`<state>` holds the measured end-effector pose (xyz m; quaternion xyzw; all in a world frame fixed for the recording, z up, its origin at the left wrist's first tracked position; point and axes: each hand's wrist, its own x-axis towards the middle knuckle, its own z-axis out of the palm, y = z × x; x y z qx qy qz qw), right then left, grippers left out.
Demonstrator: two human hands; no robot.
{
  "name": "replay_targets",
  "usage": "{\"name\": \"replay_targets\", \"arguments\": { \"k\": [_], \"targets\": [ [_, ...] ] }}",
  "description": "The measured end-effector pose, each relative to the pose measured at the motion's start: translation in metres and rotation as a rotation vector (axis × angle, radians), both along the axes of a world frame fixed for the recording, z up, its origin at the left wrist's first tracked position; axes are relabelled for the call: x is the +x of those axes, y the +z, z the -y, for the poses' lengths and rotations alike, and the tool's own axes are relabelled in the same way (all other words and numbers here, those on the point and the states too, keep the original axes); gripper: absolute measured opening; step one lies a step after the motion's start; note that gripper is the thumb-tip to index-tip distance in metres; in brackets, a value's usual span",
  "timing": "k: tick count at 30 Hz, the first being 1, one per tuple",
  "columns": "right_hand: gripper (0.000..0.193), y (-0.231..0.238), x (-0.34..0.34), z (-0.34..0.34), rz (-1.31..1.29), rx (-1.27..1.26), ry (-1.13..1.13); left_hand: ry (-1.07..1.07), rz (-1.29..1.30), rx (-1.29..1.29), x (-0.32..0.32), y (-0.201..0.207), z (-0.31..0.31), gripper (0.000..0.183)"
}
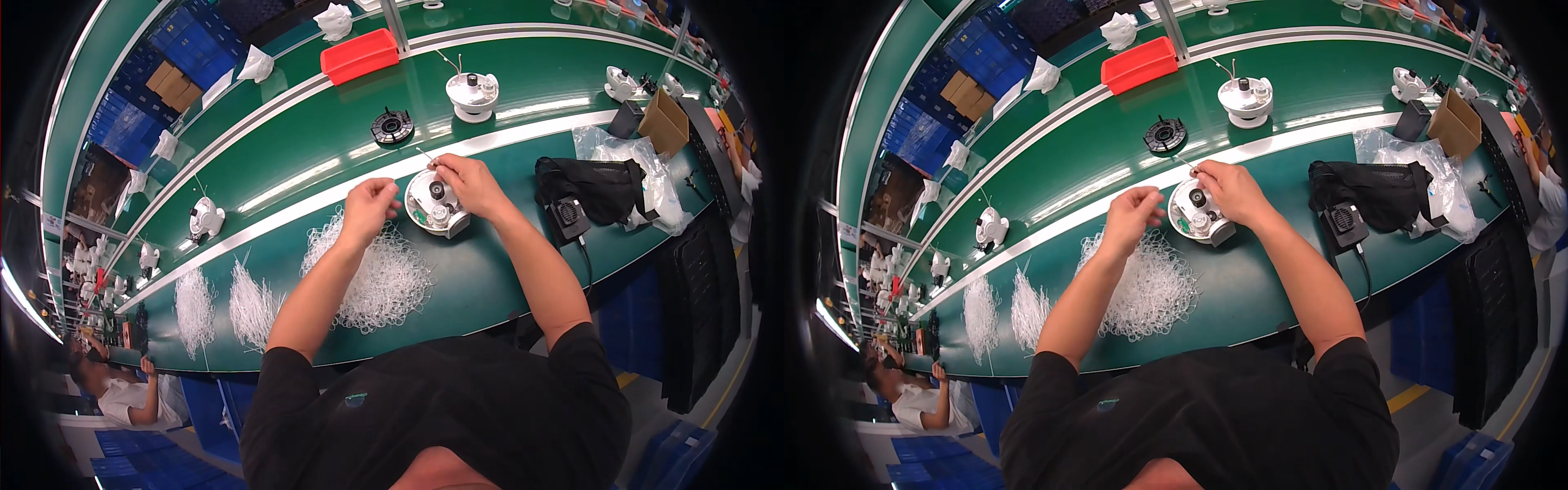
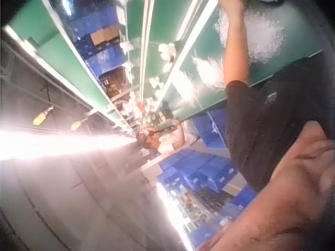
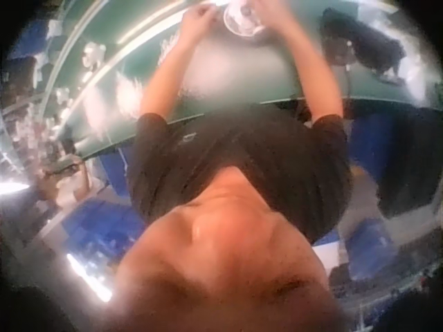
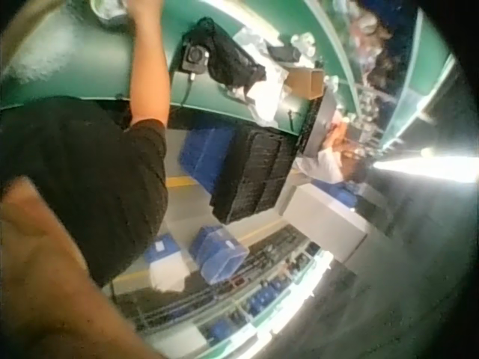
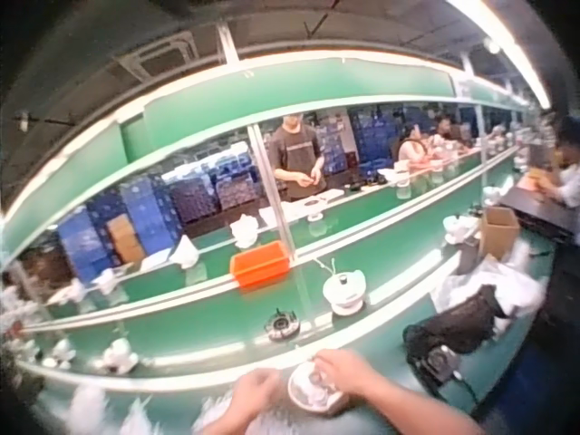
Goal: The person sits at a green assembly table and repeatedly picks up white zip ties from a pile. They insert the ties into a small white circular device, manipulate the internal components, and then place the device back on the table. The process is repeated continuously throughout the clip.
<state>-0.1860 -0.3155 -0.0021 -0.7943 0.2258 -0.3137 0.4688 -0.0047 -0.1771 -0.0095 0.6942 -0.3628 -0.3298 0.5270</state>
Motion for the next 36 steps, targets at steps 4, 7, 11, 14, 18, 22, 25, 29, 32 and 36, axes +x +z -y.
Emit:
{"name": "replay_targets", "arguments": {
  "k": [4, 7, 11, 14, 18, 22, 25, 29, 32, 36],
  "targets": [
    [0.021, 0.001, 0.000, 0.005, -0.091, -0.120, 0.016, -0.007, -0.146, -0.199, 0.000, 0.015, 0.015, 0.020],
    [0.023, 0.005, 0.002, 0.005, -0.116, -0.127, 0.042, -0.039, -0.221, -0.250, -0.009, 0.021, 0.025, 0.020],
    [0.023, 0.007, 0.001, 0.004, -0.170, -0.080, 0.061, -0.072, -0.274, -0.273, -0.016, 0.027, 0.029, 0.023],
    [0.023, 0.011, -0.002, 0.006, -0.182, -0.037, 0.085, -0.099, -0.306, -0.281, -0.014, 0.021, 0.032, 0.022],
    [0.022, 0.013, -0.004, 0.007, -0.192, -0.052, 0.102, -0.119, -0.245, -0.269, -0.015, 0.016, 0.034, 0.017],
    [0.022, 0.009, -0.002, 0.007, -0.156, -0.123, 0.104, -0.174, -0.077, -0.237, -0.017, 0.013, 0.037, 0.011],
    [0.021, 0.009, -0.003, 0.008, -0.170, -0.140, 0.110, -0.205, 0.025, -0.200, -0.017, 0.013, 0.039, 0.010],
    [0.021, 0.007, -0.005, 0.009, -0.145, -0.181, 0.104, -0.199, 0.076, -0.190, -0.020, 0.016, 0.041, 0.012],
    [0.020, 0.006, -0.006, 0.009, -0.147, -0.132, 0.107, -0.202, 0.126, -0.209, -0.021, 0.015, 0.042, 0.012],
    [0.020, 0.011, -0.008, 0.008, -0.144, -0.088, 0.106, -0.199, 0.118, -0.208, -0.022, 0.017, 0.042, 0.013]
  ]
}}
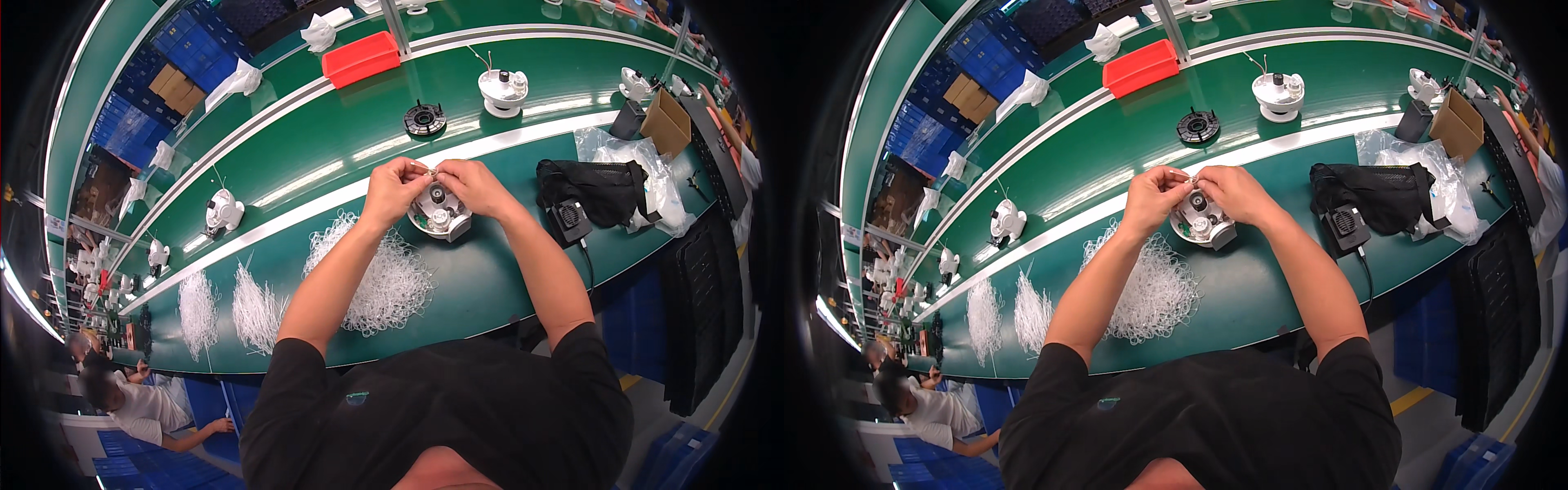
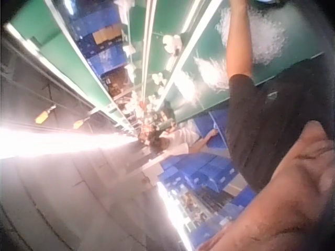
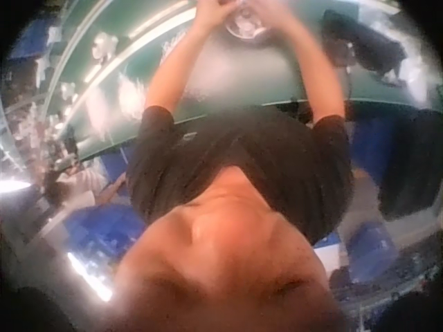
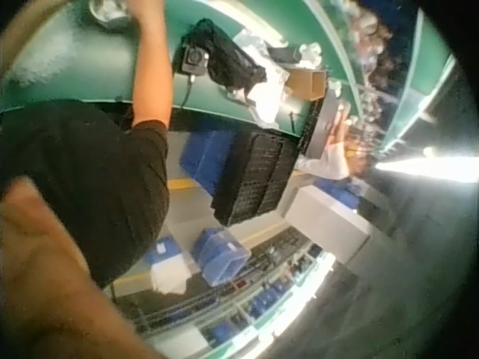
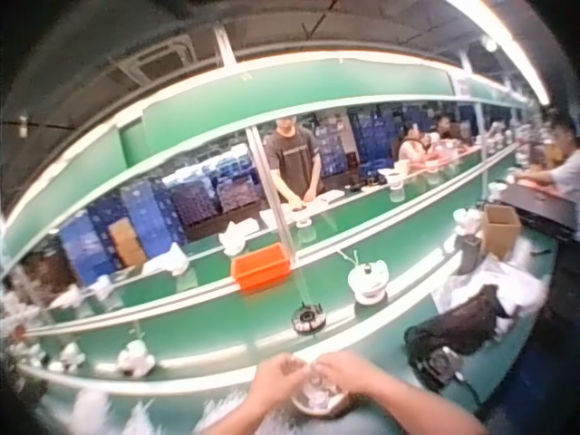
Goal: The person sits at a green assembly table and repeatedly picks up white zip ties from a pile. They insert the ties into a small white circular device, manipulate the internal components, and then place the device back on the table. The process is repeated continuously throughout the clip.
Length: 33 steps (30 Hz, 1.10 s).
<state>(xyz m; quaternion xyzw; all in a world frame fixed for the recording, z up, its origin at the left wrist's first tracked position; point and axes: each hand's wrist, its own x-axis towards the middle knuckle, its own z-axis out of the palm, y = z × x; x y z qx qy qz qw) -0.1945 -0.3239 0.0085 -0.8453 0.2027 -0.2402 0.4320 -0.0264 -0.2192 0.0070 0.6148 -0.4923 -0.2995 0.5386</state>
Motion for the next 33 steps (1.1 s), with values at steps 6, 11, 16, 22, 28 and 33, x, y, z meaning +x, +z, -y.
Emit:
{"name": "replay_targets", "arguments": {
  "k": [6, 11, 16, 22, 28, 33],
  "targets": [
    [0.019, -0.006, -0.002, 0.003, 0.055, 0.121, 0.031, -0.007, -0.043, 0.065, 0.004, -0.003, -0.001, 0.012],
    [0.019, -0.008, -0.001, 0.001, 0.195, 0.279, 0.042, -0.008, -0.003, 0.140, -0.003, 0.003, 0.002, 0.013],
    [0.019, -0.006, 0.002, -0.001, 0.175, 0.211, -0.010, 0.015, 0.242, 0.155, -0.003, 0.002, 0.005, 0.012],
    [0.019, -0.024, 0.009, 0.005, 0.258, 0.243, -0.159, -0.008, 0.510, 0.061, -0.004, -0.001, 0.009, 0.009],
    [0.023, -0.043, 0.004, 0.017, 0.404, 0.645, -0.188, -0.046, 0.882, -0.044, -0.006, -0.002, 0.008, 0.009],
    [0.024, -0.031, -0.012, 0.012, 0.170, 0.178, -0.106, -0.055, 0.912, -0.071, -0.009, -0.004, 0.005, 0.009]
  ]
}}
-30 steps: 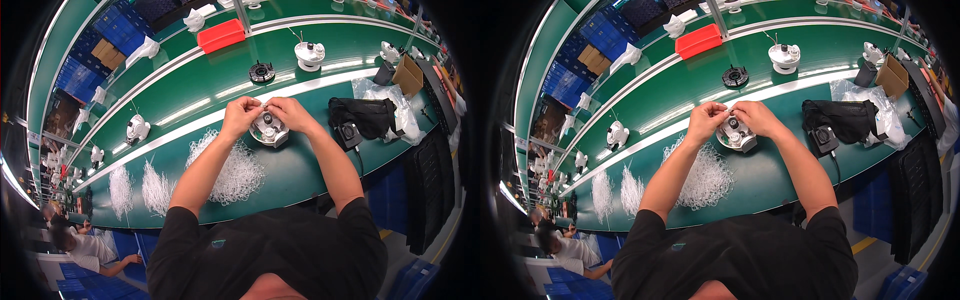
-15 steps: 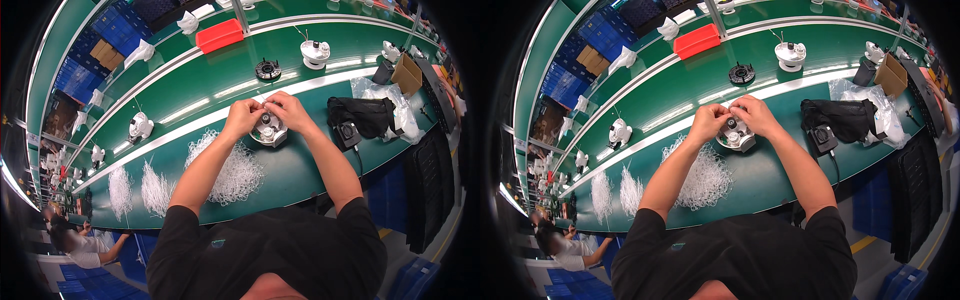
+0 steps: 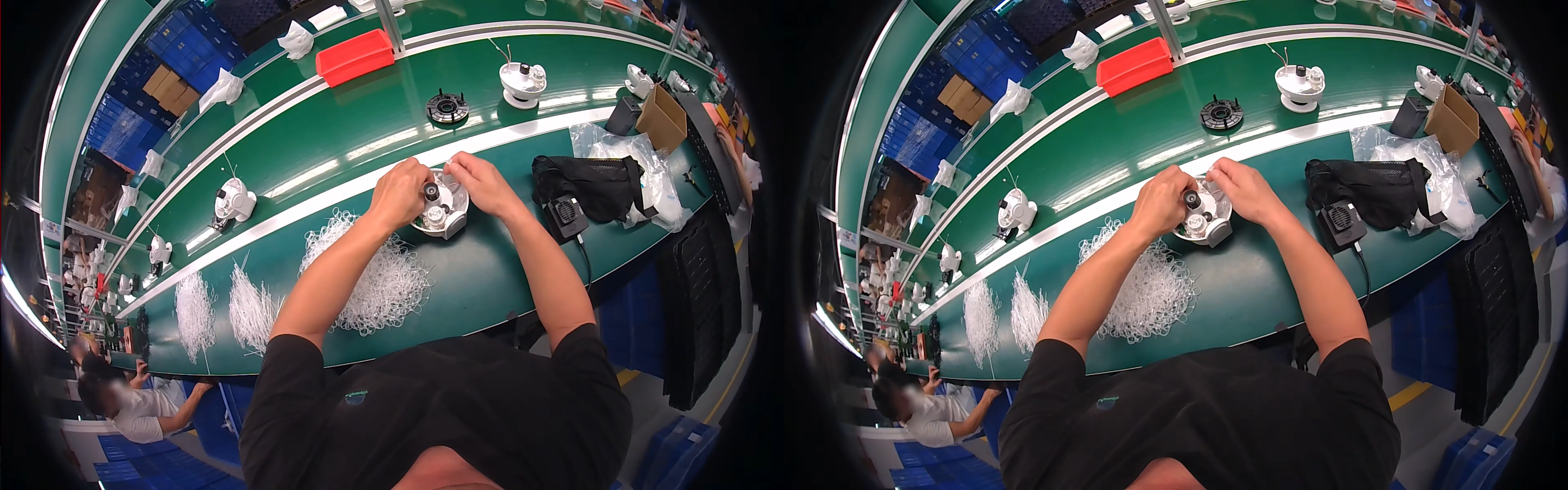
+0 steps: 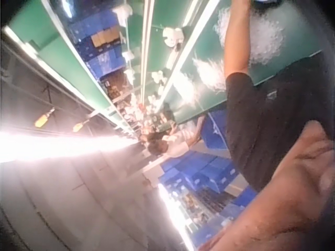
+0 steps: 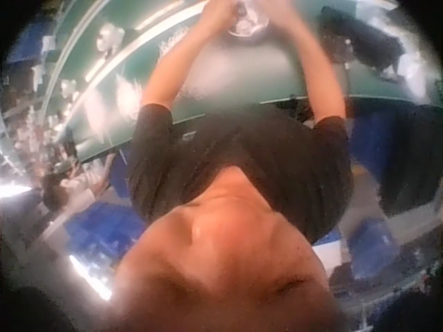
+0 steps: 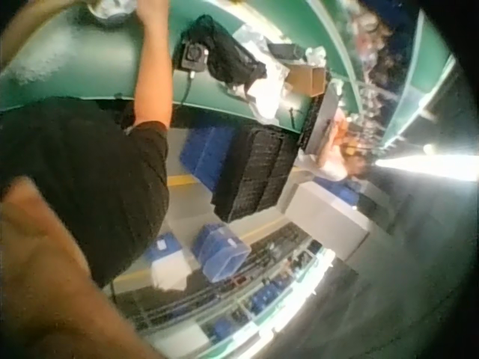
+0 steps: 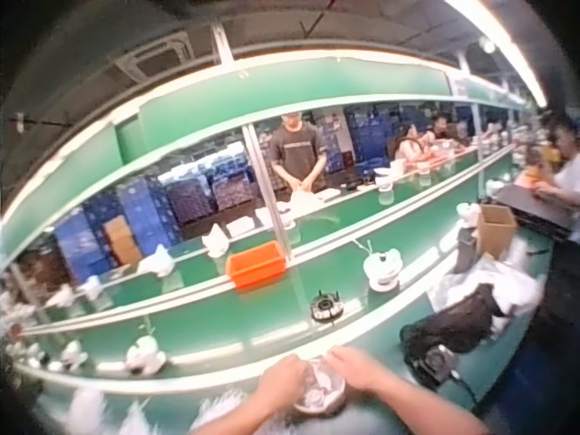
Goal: The person sits at a green assembly table and repeatedly picks up white zip ties from a pile. They insert the ties into a small white circular device, manipulate the internal components, and then place the device back on the table. The process is repeated continuously throughout the clip.
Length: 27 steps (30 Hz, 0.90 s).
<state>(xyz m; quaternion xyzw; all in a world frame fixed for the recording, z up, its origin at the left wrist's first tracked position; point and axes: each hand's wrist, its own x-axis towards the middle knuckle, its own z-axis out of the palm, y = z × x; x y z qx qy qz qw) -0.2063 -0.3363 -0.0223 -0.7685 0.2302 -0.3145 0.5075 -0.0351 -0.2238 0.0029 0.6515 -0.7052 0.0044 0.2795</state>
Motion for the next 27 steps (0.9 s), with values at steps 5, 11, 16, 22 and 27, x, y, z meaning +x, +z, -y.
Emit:
{"name": "replay_targets", "arguments": {
  "k": [5, 11, 16, 22, 27],
  "targets": [
    [0.019, 0.011, 0.002, -0.007, -0.183, -0.330, 0.024, 0.027, -0.070, -0.022, -0.001, -0.004, 0.001, 0.010],
    [0.015, 0.017, -0.001, -0.002, -0.241, -0.544, 0.026, 0.109, -0.057, -0.010, -0.004, -0.004, 0.000, 0.007],
    [0.015, 0.015, -0.004, 0.003, -0.243, -0.559, 0.067, 0.201, -0.087, 0.036, -0.004, 0.000, -0.003, 0.007],
    [0.027, -0.005, -0.007, 0.018, 0.031, -0.095, -0.104, 0.248, -0.220, 0.118, 0.019, -0.013, -0.003, 0.021],
    [0.039, -0.042, -0.003, 0.024, 0.103, 0.160, -0.374, 0.061, -0.945, 0.687, 0.039, -0.012, -0.017, 0.032]
  ]
}}
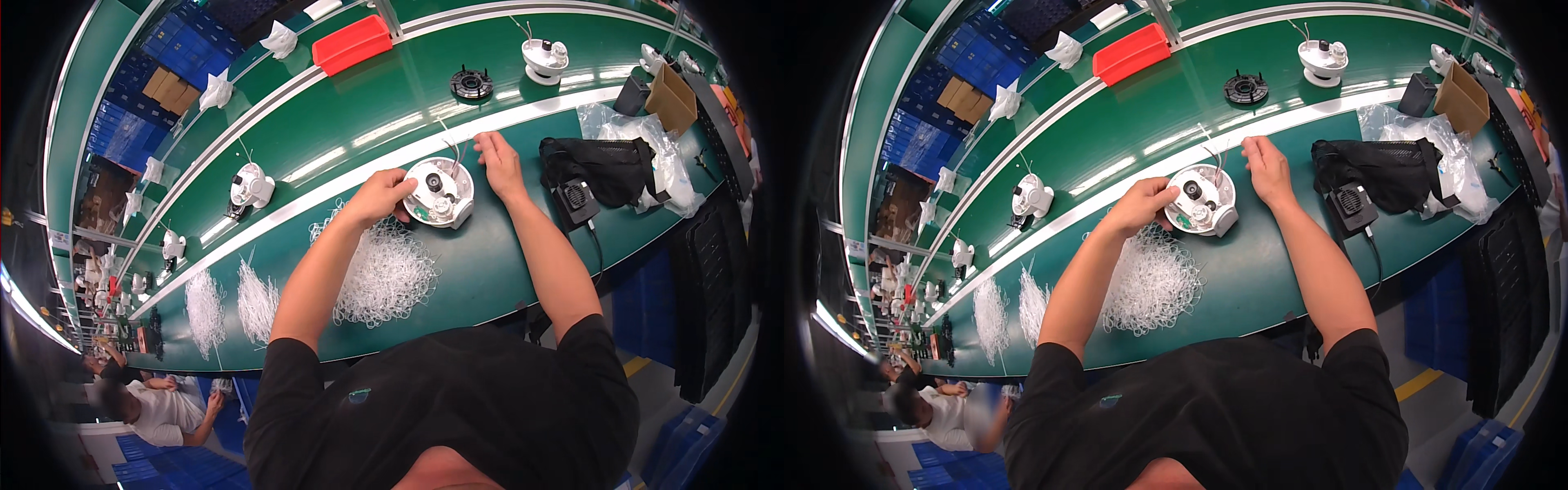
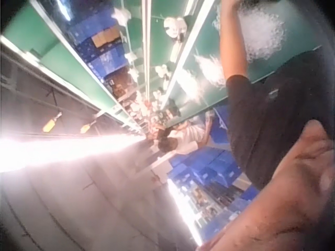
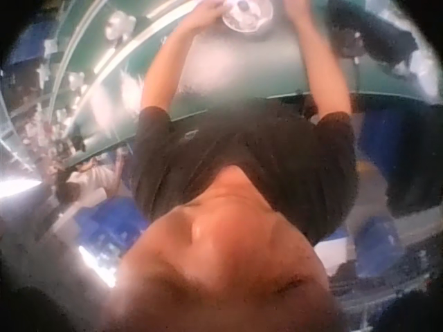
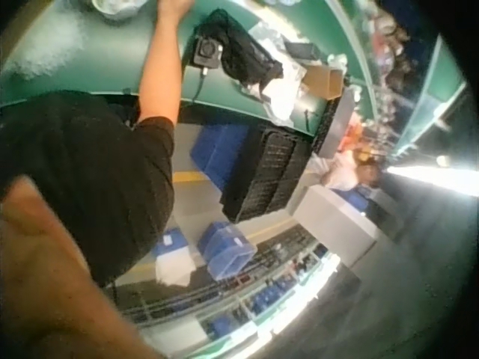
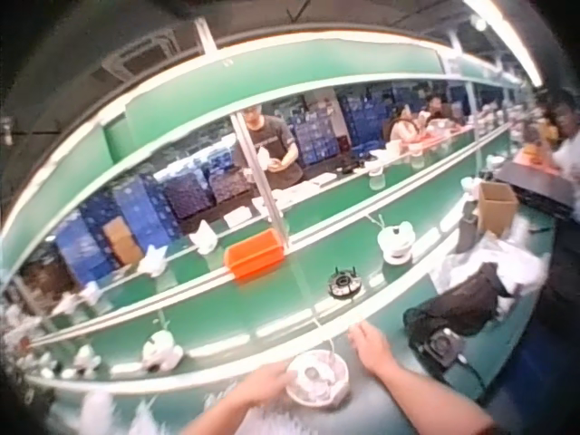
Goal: The person sits at a green assembly table and repeatedly picks up white zip ties from a pile. They insert the ties into a small white circular device, manipulate the internal components, and then place the device back on the table. The process is repeated continuously throughout the clip.
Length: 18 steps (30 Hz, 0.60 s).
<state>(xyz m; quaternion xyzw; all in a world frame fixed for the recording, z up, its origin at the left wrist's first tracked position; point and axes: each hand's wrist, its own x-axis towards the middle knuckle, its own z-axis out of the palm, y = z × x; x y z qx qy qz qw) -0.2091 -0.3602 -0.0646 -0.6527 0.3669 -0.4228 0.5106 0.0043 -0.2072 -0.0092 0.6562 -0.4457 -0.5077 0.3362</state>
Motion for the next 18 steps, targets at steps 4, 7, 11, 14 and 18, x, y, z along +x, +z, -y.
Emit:
{"name": "replay_targets", "arguments": {
  "k": [4, 7, 11, 14, 18],
  "targets": [
    [0.034, -0.017, 0.006, -0.002, -0.096, -0.176, 0.029, 0.195, -0.088, -0.124, 0.013, 0.006, 0.002, 0.029],
    [0.030, -0.014, 0.008, -0.004, -0.145, -0.191, 0.038, 0.409, -0.215, -0.229, 0.045, 0.010, 0.028, 0.030],
    [0.025, -0.018, 0.009, -0.001, -0.116, -0.165, 0.064, 0.729, -0.300, -0.340, 0.088, -0.004, 0.070, 0.032],
    [0.019, -0.017, 0.009, 0.001, -0.077, -0.146, 0.076, 0.886, -0.297, -0.329, 0.101, -0.013, 0.085, 0.035],
    [0.018, -0.023, 0.006, 0.006, -0.058, -0.120, 0.094, 0.928, -0.298, -0.276, 0.100, -0.026, 0.079, 0.044]
  ]
}}
